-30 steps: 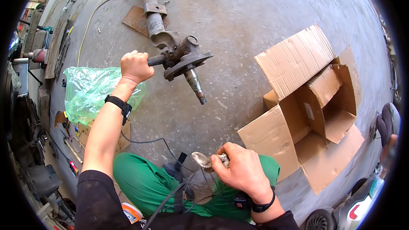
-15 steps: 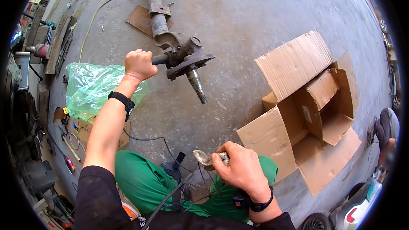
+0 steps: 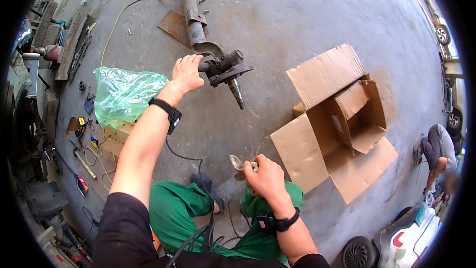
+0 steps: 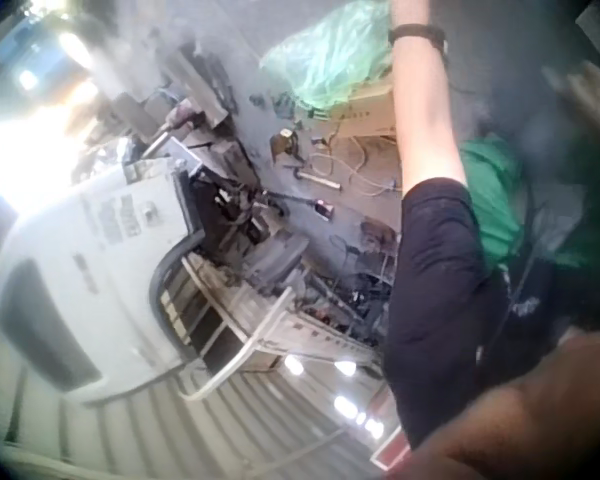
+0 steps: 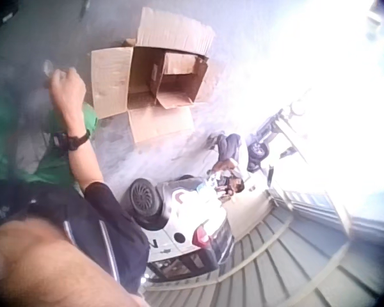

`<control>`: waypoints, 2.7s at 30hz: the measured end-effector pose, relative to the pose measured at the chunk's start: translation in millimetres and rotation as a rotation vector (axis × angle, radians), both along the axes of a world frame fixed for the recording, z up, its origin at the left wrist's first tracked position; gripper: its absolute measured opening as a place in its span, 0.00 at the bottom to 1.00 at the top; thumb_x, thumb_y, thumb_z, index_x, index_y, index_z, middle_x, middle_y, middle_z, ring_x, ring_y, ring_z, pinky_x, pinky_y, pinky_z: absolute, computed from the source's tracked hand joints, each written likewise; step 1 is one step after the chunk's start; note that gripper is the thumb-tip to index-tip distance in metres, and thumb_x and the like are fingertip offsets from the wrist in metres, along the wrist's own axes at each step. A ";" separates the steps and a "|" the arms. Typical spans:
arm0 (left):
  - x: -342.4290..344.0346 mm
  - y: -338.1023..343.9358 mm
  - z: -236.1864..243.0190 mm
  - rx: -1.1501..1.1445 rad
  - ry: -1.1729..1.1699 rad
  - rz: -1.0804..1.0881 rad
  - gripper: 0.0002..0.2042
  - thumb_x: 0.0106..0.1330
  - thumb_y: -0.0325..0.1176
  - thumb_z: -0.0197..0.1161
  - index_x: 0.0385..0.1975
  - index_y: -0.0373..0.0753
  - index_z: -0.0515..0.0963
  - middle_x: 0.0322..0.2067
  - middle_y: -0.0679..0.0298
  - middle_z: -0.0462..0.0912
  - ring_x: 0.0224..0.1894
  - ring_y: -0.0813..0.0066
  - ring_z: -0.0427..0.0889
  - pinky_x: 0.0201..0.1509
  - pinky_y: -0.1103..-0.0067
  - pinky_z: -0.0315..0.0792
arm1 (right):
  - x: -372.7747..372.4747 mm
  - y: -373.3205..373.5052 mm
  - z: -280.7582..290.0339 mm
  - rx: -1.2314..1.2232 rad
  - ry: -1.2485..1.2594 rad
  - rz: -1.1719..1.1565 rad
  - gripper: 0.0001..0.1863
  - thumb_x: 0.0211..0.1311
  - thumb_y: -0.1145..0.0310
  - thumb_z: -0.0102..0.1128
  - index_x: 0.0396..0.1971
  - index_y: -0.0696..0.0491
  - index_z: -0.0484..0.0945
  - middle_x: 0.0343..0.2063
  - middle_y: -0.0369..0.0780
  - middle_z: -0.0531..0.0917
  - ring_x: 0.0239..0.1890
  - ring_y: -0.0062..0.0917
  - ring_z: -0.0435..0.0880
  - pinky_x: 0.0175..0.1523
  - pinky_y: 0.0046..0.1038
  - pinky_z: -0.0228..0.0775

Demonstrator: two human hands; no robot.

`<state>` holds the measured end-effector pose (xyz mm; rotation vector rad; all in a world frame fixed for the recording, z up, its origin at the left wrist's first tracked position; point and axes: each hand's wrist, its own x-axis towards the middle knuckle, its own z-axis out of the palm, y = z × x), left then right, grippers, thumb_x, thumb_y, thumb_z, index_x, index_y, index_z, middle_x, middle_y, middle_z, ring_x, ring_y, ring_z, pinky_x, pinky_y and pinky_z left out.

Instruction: The person positions a steering knuckle onto a front axle and inserts a king pin through the assembly. The person then uses a hammer to drive the king pin fully into place.

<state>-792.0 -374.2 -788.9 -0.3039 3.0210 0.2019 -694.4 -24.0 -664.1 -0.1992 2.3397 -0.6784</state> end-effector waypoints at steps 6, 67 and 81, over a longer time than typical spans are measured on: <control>131.8 57.2 123.2 0.612 0.128 0.294 0.33 0.49 0.32 0.69 0.60 0.35 0.69 0.56 0.49 0.75 0.61 0.51 0.72 0.65 0.66 0.67 | 55.0 7.3 16.2 -0.125 -0.084 -0.305 0.19 0.61 0.55 0.61 0.33 0.59 0.82 0.26 0.52 0.84 0.32 0.42 0.87 0.40 0.39 0.77; 906.8 169.9 642.8 1.176 2.395 1.707 0.23 0.58 0.24 0.44 0.55 0.30 0.72 0.52 0.53 0.80 0.51 0.60 0.81 0.58 0.67 0.78 | 425.7 -477.8 678.0 -0.725 -0.287 1.023 0.13 0.67 0.68 0.56 0.41 0.63 0.81 0.30 0.38 0.85 0.30 0.17 0.80 0.39 0.21 0.73; 978.5 -53.7 660.2 1.068 2.298 2.008 0.32 0.49 0.26 0.47 0.61 0.35 0.67 0.53 0.53 0.79 0.47 0.68 0.77 0.57 0.73 0.72 | 505.8 -762.3 610.9 -0.541 -0.416 1.068 0.12 0.66 0.69 0.56 0.40 0.62 0.81 0.30 0.36 0.85 0.32 0.17 0.80 0.40 0.21 0.73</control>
